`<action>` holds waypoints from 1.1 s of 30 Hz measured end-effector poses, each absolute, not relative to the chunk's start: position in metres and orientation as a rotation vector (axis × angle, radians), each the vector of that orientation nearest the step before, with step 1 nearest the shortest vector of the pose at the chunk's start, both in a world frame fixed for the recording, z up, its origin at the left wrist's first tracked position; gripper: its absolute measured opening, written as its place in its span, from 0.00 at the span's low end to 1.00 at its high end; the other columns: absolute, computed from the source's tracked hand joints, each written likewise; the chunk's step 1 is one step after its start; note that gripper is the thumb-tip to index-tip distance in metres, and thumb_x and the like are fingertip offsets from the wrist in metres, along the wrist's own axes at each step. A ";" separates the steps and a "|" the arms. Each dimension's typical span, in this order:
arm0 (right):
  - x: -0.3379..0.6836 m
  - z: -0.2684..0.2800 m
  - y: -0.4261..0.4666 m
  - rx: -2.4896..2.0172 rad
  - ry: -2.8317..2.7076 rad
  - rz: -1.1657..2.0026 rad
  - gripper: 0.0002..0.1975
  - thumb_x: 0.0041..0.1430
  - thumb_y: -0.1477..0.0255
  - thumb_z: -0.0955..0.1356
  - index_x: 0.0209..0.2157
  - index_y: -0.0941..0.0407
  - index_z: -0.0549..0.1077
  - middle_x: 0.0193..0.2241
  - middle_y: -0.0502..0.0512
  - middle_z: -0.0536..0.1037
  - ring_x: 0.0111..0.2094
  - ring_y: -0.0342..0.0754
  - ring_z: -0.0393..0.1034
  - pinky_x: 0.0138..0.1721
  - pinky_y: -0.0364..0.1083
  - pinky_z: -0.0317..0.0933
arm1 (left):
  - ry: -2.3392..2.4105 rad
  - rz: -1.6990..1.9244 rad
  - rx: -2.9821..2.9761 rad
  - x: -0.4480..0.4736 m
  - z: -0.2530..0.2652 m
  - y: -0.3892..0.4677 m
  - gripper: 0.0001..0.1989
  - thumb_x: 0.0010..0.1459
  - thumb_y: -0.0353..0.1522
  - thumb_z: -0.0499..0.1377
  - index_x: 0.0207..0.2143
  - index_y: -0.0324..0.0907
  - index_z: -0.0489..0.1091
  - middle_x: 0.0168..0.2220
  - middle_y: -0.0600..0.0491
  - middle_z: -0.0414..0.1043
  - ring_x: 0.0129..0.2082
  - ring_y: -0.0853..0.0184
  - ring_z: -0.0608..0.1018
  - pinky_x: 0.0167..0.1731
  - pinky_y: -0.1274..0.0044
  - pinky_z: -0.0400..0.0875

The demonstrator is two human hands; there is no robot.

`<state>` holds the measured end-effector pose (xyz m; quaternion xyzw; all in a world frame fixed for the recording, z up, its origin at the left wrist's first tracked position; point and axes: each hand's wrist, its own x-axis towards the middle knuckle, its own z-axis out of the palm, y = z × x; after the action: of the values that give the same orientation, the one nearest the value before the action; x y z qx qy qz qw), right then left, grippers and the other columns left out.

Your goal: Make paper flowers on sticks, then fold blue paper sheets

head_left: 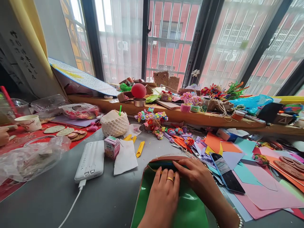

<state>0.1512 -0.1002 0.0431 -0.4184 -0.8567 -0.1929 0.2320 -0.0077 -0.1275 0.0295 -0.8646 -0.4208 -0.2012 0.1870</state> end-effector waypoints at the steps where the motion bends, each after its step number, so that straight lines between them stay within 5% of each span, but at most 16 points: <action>1: 0.151 0.044 -0.101 -1.159 -2.361 -0.523 0.15 0.54 0.79 0.62 0.43 0.53 0.69 0.35 0.55 0.75 0.37 0.47 0.68 0.37 0.46 0.63 | -1.185 -0.553 -2.436 -0.008 0.030 -0.128 0.17 0.55 0.33 0.50 0.46 0.37 0.64 0.41 0.47 0.70 0.43 0.61 0.70 0.46 0.67 0.60; 21: 0.158 0.047 -0.100 -1.116 -2.448 -0.489 0.18 0.52 0.78 0.64 0.46 0.51 0.67 0.41 0.56 0.72 0.40 0.48 0.67 0.40 0.49 0.65 | -1.170 -0.640 -2.331 -0.002 0.012 -0.126 0.17 0.54 0.30 0.48 0.45 0.37 0.66 0.40 0.47 0.71 0.42 0.62 0.70 0.46 0.67 0.59; 27: 0.155 0.047 -0.099 -1.164 -2.359 -0.319 0.14 0.51 0.79 0.65 0.37 0.47 0.73 0.39 0.52 0.73 0.40 0.46 0.67 0.38 0.45 0.65 | -1.194 -0.567 -2.351 -0.002 0.014 -0.128 0.17 0.54 0.28 0.47 0.45 0.39 0.66 0.41 0.47 0.71 0.42 0.63 0.69 0.45 0.68 0.60; 33: 0.144 0.064 -0.086 -1.250 -2.407 -0.181 0.05 0.47 0.78 0.68 0.28 0.55 0.73 0.31 0.53 0.72 0.33 0.45 0.66 0.33 0.43 0.63 | -1.220 -0.541 -2.364 -0.001 0.022 -0.131 0.16 0.55 0.28 0.47 0.45 0.38 0.66 0.41 0.47 0.71 0.42 0.62 0.70 0.43 0.68 0.61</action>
<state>0.1439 -0.0864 0.0635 -0.4497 -0.8658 -0.0651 0.2098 -0.0009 -0.1308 0.0217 -0.8511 -0.4392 -0.1947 0.2118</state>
